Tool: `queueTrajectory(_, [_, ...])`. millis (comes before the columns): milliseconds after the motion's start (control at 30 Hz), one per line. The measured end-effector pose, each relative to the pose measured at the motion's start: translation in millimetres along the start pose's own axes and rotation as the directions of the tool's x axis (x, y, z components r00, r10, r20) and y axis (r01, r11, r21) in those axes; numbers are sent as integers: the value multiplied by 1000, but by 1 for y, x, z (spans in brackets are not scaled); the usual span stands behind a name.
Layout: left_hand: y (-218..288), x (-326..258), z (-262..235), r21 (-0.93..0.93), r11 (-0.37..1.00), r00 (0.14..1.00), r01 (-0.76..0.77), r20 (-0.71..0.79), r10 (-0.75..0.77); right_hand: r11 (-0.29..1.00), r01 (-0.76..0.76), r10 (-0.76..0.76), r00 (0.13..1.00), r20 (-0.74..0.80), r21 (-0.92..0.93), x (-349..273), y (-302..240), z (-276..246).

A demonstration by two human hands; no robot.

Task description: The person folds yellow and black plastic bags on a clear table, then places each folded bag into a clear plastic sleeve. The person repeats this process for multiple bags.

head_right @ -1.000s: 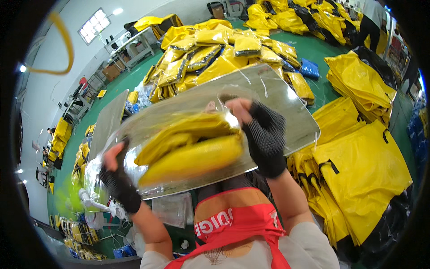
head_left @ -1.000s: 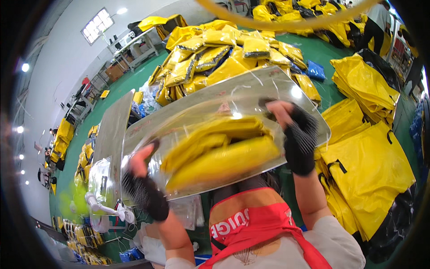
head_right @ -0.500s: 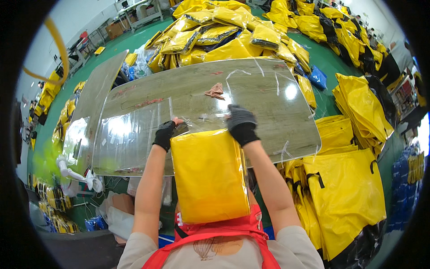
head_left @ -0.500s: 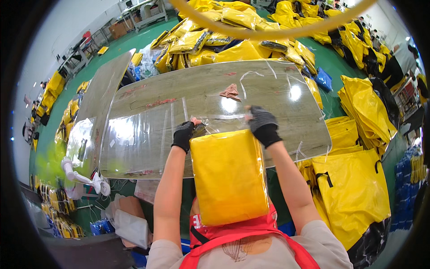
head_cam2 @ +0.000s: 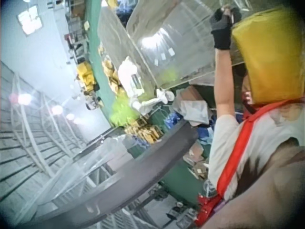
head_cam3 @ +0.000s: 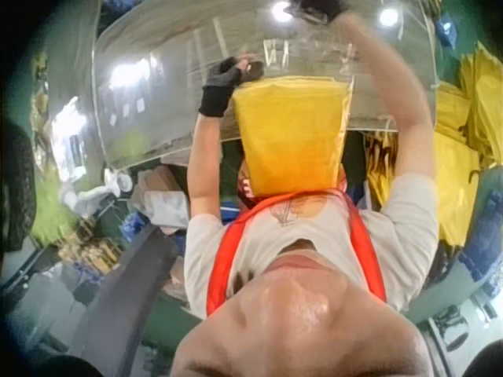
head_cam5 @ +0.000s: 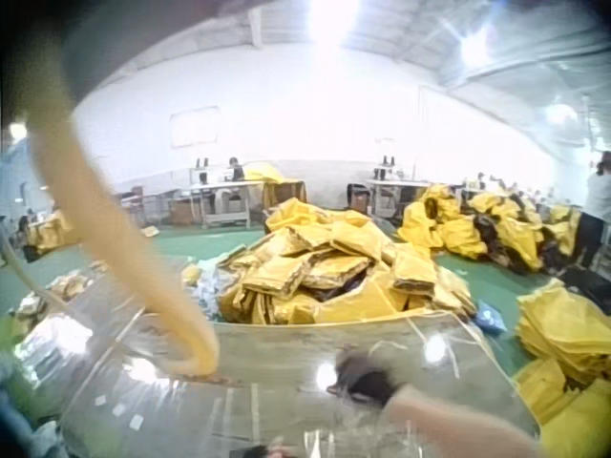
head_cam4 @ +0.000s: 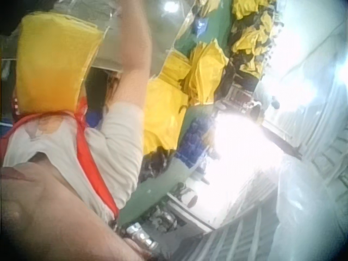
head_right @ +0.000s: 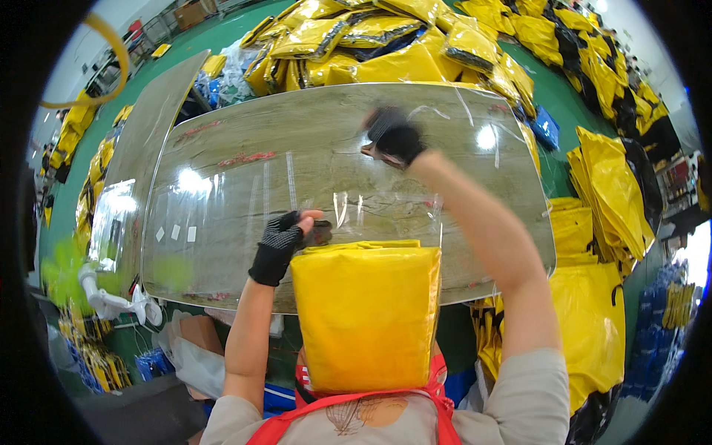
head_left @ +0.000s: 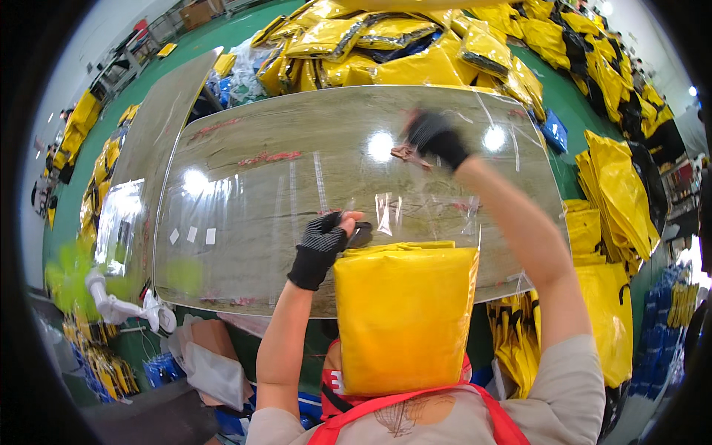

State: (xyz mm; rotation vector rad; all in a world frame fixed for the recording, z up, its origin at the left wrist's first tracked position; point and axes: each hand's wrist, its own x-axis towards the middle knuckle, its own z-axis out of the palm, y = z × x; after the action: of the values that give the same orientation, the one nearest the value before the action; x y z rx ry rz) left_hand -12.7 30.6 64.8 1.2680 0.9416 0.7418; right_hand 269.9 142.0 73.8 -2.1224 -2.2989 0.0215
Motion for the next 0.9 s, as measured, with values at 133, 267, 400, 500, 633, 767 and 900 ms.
queueTrajectory(133, [23, -22, 7, -229, 973, 987, -30, -161, -7, 726, -190, 636, 551, -540, 661, -64, 229, -109])
queueTrajectory(267, [48, -49, 12, -69, 986, 952, -150, -280, 125, 247, 109, 370, 908, -198, 963, -162, 102, -80])
queueTrajectory(400, [86, -80, 26, -58, 981, 954, -184, -251, 164, 304, -289, 112, 957, 267, 908, -244, 13, -116])
queueTrajectory(500, [125, -107, 7, 301, 940, 974, -161, -104, 200, 6, -232, 72, 970, 231, 973, -284, 13, -154])
queueTrajectory(633, [158, -156, 10, 455, 866, 952, -206, -113, 286, -304, -179, 133, 965, 228, 936, -324, -18, -180])
queueTrajectory(767, [155, -208, 38, -220, 962, 973, -165, -196, 122, -234, 147, 252, 964, -86, 961, -360, -34, -160])
queueTrajectory(900, [96, -216, 7, -45, 839, 840, -542, 19, 543, 417, 514, 6, 823, -568, 749, -386, -21, -107])
